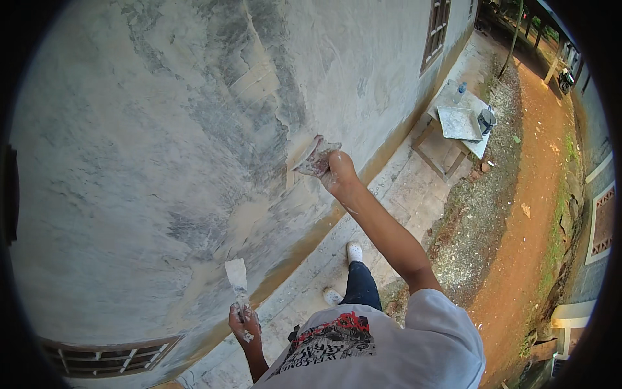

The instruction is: Apply wall putty or filler to an exterior wall using a putty knife to repair imperfections.

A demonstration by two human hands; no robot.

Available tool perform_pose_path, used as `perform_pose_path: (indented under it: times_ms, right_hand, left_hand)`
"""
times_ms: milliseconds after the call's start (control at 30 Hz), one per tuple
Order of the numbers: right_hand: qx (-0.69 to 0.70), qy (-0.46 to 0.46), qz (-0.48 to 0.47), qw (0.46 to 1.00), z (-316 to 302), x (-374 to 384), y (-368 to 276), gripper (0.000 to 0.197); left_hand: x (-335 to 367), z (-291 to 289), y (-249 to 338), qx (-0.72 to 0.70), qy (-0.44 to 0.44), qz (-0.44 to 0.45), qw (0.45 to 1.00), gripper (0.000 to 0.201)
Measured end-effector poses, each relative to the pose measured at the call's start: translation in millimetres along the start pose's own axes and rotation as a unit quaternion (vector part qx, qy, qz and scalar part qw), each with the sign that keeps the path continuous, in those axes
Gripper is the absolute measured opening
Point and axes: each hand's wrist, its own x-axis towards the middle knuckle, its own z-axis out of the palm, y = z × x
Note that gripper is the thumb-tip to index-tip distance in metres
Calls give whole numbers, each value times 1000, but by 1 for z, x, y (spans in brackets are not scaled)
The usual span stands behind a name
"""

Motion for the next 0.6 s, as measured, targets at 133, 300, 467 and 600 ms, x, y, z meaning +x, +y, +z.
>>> perform_pose_path:
  times_ms: [133, 300, 467, 600]
  right_hand:
    - [-33, 126, 22, 991, -127, 66, 85, 37]
    - [-30, 182, 41, 982, -117, 108, 111, 32]
    - [-17, 175, 23, 984, -21, 98, 76, 25]
    - [-87, 183, 50, 978, 94, 60, 23, 27]
  left_hand:
    - [-6, -6, 2, 15, 17, -17, 1000, 10]
    - [-6, -17, -21, 1, 49, -6, 999, 10]
    - [-10, -14, -9, -73, 51, -34, 995, 9]
    - [-7, -14, -3, -83, 25, -32, 996, 8]
